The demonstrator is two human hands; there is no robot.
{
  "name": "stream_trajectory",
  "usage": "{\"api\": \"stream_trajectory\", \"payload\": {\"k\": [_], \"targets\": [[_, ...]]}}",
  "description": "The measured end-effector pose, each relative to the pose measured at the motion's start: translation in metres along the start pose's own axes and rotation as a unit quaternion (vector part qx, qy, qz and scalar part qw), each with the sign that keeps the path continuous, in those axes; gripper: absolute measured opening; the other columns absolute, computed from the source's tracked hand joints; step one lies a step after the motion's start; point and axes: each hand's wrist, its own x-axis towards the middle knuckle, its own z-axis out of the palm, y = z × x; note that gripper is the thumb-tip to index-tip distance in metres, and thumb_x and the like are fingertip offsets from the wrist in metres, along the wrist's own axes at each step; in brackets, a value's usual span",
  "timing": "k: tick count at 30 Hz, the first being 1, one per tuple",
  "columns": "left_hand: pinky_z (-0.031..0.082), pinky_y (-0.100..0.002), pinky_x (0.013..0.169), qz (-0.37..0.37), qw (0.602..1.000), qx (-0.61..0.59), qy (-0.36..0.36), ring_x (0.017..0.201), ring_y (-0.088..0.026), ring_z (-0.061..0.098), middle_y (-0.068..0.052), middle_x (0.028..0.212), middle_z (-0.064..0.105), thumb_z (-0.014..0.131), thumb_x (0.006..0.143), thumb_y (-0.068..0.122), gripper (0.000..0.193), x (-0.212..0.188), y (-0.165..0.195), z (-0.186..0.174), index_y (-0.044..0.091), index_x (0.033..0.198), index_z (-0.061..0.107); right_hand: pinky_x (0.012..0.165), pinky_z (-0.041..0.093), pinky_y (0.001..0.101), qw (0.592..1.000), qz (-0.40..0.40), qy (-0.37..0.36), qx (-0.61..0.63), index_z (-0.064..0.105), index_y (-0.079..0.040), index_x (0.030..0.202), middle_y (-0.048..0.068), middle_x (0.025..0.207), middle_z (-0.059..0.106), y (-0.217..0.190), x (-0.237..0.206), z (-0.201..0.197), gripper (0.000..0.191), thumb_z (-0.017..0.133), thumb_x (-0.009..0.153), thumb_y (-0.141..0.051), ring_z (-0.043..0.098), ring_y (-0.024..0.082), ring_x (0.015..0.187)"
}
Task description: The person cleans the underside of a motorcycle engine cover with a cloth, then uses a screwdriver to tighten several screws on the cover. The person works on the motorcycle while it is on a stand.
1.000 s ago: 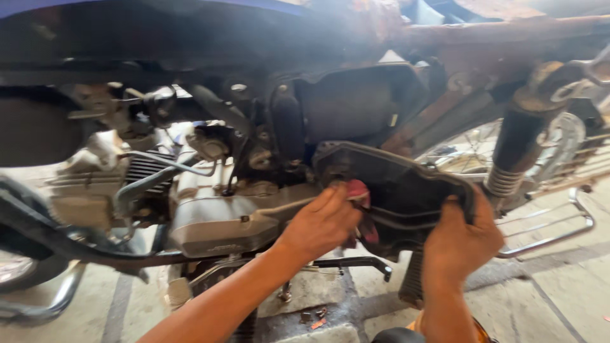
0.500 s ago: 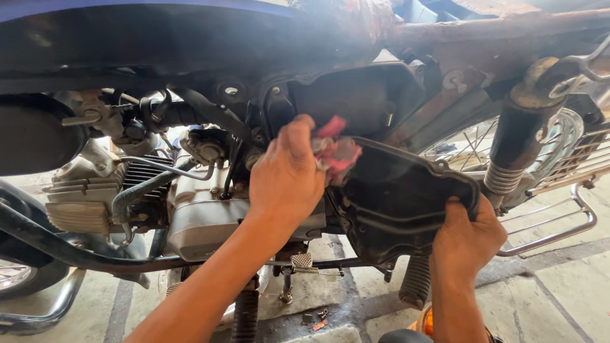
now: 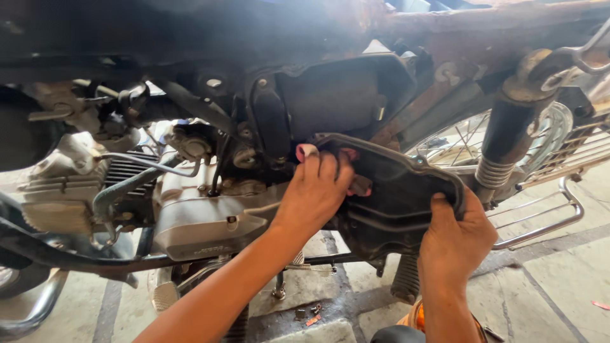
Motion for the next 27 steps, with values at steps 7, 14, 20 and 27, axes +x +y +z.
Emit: {"api": "stream_trajectory", "payload": {"k": [7,14,20,27], "targets": [[0.057,-0.044,0.052,-0.059,0.992,0.013,-0.107,0.057,-0.029,0.069,-0.011,0.076,0.061,0.060,0.095,0.020,0.019,0.010,0.004,0.002,0.005,0.106,0.057,0.086,0.052,0.0194,0.997,-0.081,0.018,0.011,0.074,0.004,0.117,0.002,0.101,0.072,-0.002,-0.006,0.004,0.021,0.067,0.097,0.005,0.065,0.007,0.090],[0.057,-0.050,0.065,-0.197,0.892,-0.301,-0.274,0.075,-0.042,0.073,-0.018,0.079,0.071,0.077,0.082,0.028,0.040,0.017,-0.006,-0.052,0.005,0.105,0.053,0.080,0.051,0.0218,0.999,-0.039,0.015,-0.015,0.075,0.006,0.115,0.006,0.098,0.073,0.024,0.010,-0.002,0.023,0.064,0.096,0.009,0.065,0.009,0.085],[0.058,-0.044,0.075,-0.202,0.890,-0.404,-0.054,0.087,-0.032,0.076,-0.011,0.099,0.074,0.074,0.088,0.032,0.033,0.025,-0.030,-0.111,0.009,0.109,0.062,0.080,0.055,0.0255,0.978,0.091,-0.016,0.188,0.071,0.007,0.108,0.007,0.097,0.073,0.045,0.019,-0.001,0.019,0.058,0.094,0.009,0.068,0.013,0.083],[0.043,-0.051,0.109,-0.046,0.972,-0.224,0.046,0.131,-0.033,0.056,-0.010,0.142,0.058,0.071,0.085,0.033,0.062,0.045,-0.041,-0.083,0.016,0.143,0.053,0.082,0.053,0.0233,0.981,0.074,-0.051,0.172,0.070,0.005,0.111,0.006,0.098,0.072,0.028,0.011,0.003,0.018,0.060,0.096,0.008,0.066,0.011,0.086]]}}
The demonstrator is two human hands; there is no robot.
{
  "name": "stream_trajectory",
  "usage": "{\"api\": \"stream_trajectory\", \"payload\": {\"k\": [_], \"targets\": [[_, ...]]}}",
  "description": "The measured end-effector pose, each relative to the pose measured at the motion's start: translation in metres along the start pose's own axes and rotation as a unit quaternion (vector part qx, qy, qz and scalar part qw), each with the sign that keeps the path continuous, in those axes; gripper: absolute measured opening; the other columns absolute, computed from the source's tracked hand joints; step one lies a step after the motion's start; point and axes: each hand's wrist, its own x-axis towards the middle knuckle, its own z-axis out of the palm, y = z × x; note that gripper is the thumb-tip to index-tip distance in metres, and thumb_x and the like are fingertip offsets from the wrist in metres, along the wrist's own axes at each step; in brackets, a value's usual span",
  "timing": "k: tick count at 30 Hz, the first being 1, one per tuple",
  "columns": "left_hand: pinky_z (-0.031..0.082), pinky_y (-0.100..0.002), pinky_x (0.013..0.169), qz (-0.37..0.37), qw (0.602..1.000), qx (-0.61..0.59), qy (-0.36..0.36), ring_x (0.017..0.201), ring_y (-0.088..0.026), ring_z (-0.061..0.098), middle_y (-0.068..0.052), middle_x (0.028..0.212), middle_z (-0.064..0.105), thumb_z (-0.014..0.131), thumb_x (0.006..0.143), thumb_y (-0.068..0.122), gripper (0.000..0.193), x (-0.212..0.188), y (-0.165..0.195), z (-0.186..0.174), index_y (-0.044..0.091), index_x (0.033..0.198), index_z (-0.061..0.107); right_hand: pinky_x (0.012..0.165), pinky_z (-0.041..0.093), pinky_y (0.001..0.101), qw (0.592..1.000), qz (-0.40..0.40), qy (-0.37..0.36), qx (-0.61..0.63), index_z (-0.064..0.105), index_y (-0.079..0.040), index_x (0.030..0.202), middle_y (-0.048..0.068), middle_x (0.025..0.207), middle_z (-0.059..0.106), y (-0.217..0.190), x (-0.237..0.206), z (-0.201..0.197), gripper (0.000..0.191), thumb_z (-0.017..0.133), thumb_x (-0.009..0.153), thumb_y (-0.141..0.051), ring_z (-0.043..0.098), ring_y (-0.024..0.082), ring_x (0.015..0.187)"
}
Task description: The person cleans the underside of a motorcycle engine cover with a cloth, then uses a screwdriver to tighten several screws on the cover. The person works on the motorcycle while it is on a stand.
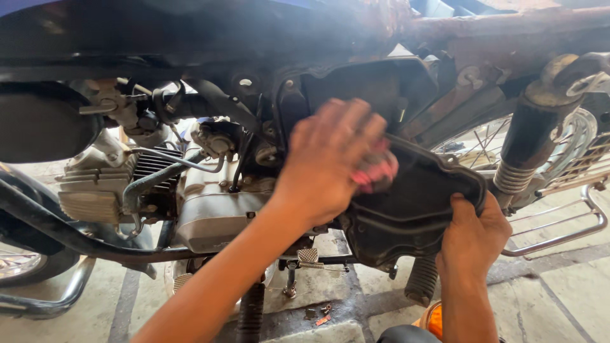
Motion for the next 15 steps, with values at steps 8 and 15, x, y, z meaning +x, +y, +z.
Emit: {"api": "stream_trajectory", "payload": {"k": [8,15], "targets": [[0.048,-0.045,0.098,-0.056,0.993,-0.063,-0.083,0.117,-0.028,0.060,-0.001,0.127,0.062,0.073,0.085,0.023,0.061,0.015,-0.007,0.029,0.027,0.142,0.054,0.089,0.059,0.0272,0.995,-0.025,0.031,0.087,0.070,0.008,0.112,0.010,0.104,0.074,-0.032,-0.007,-0.002,0.020,0.061,0.096,0.011,0.072,0.016,0.090],[0.060,-0.037,0.086,-0.224,0.863,-0.447,-0.070,0.099,-0.031,0.070,-0.008,0.130,0.068,0.050,0.095,0.000,0.057,0.018,-0.014,0.022,0.022,0.147,0.052,0.091,0.064,0.0337,0.987,-0.049,0.079,0.128,0.070,0.007,0.115,0.015,0.111,0.075,-0.036,0.003,-0.016,0.023,0.059,0.095,0.013,0.075,0.022,0.093]]}}
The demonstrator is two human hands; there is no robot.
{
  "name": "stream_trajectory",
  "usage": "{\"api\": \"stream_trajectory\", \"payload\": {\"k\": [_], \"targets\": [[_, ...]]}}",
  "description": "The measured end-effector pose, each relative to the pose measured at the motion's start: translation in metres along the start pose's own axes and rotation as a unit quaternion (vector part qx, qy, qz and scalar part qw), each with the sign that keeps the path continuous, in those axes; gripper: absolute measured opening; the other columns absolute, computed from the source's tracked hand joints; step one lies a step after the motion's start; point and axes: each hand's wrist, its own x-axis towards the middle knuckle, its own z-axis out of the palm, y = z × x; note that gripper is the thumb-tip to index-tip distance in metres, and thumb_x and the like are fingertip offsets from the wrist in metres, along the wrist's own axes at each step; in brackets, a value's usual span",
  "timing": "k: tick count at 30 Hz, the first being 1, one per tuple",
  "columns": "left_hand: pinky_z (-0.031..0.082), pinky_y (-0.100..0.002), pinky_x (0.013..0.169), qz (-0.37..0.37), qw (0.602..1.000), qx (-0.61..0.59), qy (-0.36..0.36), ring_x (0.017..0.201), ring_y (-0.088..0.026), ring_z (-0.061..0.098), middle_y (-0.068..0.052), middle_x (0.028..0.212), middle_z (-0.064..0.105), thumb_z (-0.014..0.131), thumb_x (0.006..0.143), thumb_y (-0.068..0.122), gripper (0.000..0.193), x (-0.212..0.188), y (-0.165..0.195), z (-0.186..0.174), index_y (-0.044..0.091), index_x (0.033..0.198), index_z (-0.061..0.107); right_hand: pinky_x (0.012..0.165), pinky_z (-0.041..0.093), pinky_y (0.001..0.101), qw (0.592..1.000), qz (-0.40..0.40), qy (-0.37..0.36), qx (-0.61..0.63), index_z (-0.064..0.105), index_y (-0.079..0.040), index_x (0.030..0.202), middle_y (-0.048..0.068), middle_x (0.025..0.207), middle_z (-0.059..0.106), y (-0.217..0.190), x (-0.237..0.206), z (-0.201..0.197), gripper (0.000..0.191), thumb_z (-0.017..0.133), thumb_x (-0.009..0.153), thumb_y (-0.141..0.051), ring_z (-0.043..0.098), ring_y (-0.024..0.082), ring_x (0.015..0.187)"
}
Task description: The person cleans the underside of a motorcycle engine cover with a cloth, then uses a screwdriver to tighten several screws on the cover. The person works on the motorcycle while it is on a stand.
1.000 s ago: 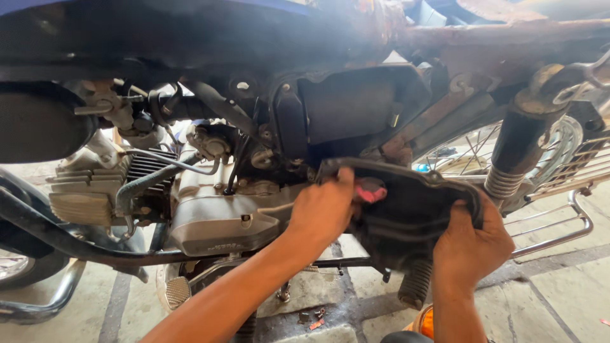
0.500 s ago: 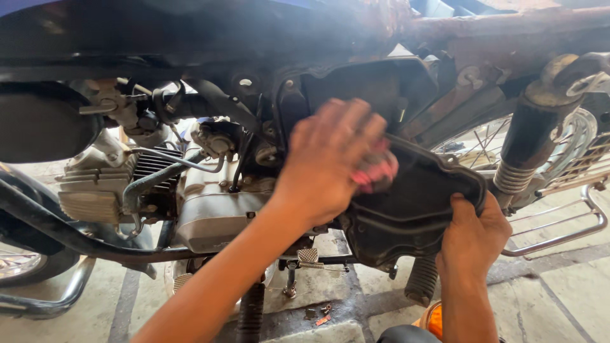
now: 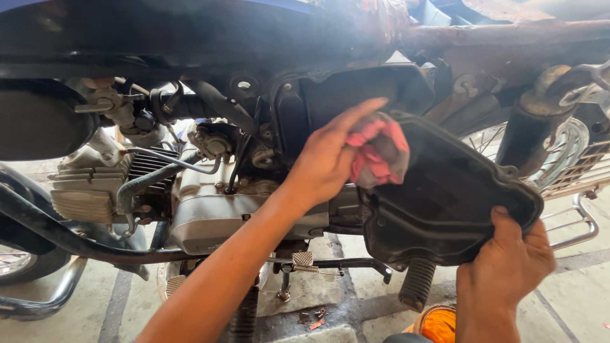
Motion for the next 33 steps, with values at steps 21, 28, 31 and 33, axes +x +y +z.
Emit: {"api": "stream_trajectory", "payload": {"k": [21,28,31,33], "targets": [[0.055,-0.047,0.095,0.039,0.988,0.094,0.113,0.109,-0.042,0.071,-0.021,0.118,0.070,0.047,0.098,0.008,0.058,-0.006,-0.010,0.042,0.002,0.151,0.026,0.109,0.056,0.0353,0.996,-0.052,-0.069,0.033,0.058,0.004,0.130,0.015,0.123,0.069,-0.010,-0.030,0.009,0.038,0.056,0.093,0.012,0.071,0.024,0.112],[0.056,-0.051,0.087,-0.113,0.978,0.173,0.033,0.097,-0.043,0.072,-0.020,0.097,0.077,0.060,0.089,0.022,0.033,-0.010,-0.010,0.038,0.011,0.118,0.071,0.103,0.054,0.0286,0.987,-0.139,-0.048,-0.061,0.059,0.009,0.127,0.013,0.117,0.068,0.007,-0.040,-0.005,0.024,0.061,0.104,0.013,0.067,0.017,0.105],[0.053,-0.054,0.088,-0.236,0.906,0.338,-0.091,0.095,-0.046,0.068,-0.024,0.097,0.071,0.058,0.101,0.038,0.034,-0.019,0.003,0.030,0.008,0.104,0.073,0.101,0.054,0.0287,0.963,-0.178,-0.027,-0.199,0.061,0.010,0.125,0.013,0.116,0.068,0.005,-0.029,-0.013,0.024,0.060,0.102,0.013,0.067,0.018,0.104],[0.056,-0.051,0.087,-0.233,0.874,0.404,-0.137,0.094,-0.040,0.070,-0.020,0.097,0.074,0.059,0.103,0.046,0.042,-0.027,0.018,0.025,0.007,0.100,0.076,0.102,0.054,0.0295,0.959,-0.184,-0.018,-0.215,0.060,0.011,0.127,0.014,0.119,0.068,0.001,-0.018,-0.012,0.030,0.057,0.098,0.016,0.065,0.018,0.105]]}}
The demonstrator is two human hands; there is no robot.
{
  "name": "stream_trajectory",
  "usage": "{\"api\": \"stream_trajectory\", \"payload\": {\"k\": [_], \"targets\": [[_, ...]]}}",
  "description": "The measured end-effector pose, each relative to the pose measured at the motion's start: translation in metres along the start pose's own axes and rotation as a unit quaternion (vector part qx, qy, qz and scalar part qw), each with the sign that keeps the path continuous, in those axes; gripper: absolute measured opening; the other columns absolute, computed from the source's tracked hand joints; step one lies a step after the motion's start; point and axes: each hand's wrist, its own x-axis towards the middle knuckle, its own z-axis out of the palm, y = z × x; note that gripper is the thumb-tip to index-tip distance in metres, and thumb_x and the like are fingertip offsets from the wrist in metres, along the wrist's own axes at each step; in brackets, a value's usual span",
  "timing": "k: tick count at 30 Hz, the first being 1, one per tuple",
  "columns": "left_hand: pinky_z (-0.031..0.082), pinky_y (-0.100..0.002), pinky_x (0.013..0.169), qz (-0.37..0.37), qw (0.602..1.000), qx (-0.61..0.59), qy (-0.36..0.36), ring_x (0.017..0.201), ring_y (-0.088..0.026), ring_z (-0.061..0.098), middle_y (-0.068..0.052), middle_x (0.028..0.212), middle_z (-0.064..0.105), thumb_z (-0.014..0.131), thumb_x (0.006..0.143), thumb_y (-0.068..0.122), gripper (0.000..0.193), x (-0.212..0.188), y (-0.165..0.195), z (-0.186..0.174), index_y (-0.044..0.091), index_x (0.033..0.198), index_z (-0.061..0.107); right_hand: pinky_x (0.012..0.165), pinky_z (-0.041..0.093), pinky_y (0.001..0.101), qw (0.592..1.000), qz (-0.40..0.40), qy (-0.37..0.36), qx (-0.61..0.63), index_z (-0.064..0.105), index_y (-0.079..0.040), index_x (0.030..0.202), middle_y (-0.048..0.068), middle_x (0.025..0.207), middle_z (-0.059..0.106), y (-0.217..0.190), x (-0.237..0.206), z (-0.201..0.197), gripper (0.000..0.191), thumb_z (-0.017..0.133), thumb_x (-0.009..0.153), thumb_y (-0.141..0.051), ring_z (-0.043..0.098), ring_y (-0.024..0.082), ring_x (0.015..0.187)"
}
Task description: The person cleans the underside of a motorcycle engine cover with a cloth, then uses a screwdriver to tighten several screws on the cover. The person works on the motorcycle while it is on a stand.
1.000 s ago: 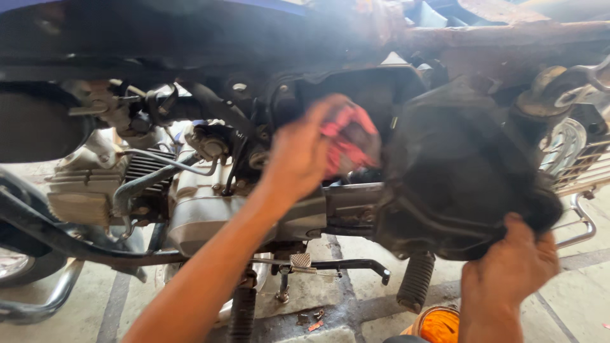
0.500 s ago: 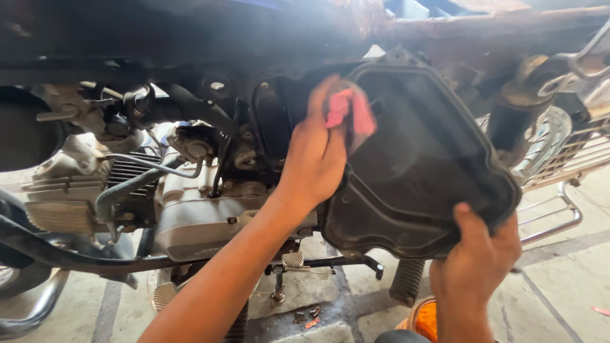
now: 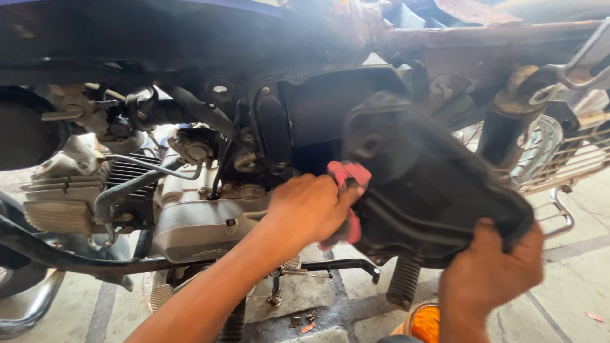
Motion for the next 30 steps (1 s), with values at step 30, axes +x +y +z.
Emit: {"api": "stream_trajectory", "payload": {"k": [30], "targets": [[0.052,-0.028,0.072,0.131,0.854,-0.504,0.021,0.080,-0.010,0.061,-0.001,0.089,0.065,0.077,0.086,0.009,0.030,-0.068,-0.048,0.012,0.008,0.109,0.058,0.114,0.047,0.0498,0.829,0.272,-0.281,0.400,0.036,-0.003,0.154,0.011,0.146,0.055,-0.010,0.021,0.035,0.064,0.055,0.101,-0.035,0.055,0.028,0.135]]}}
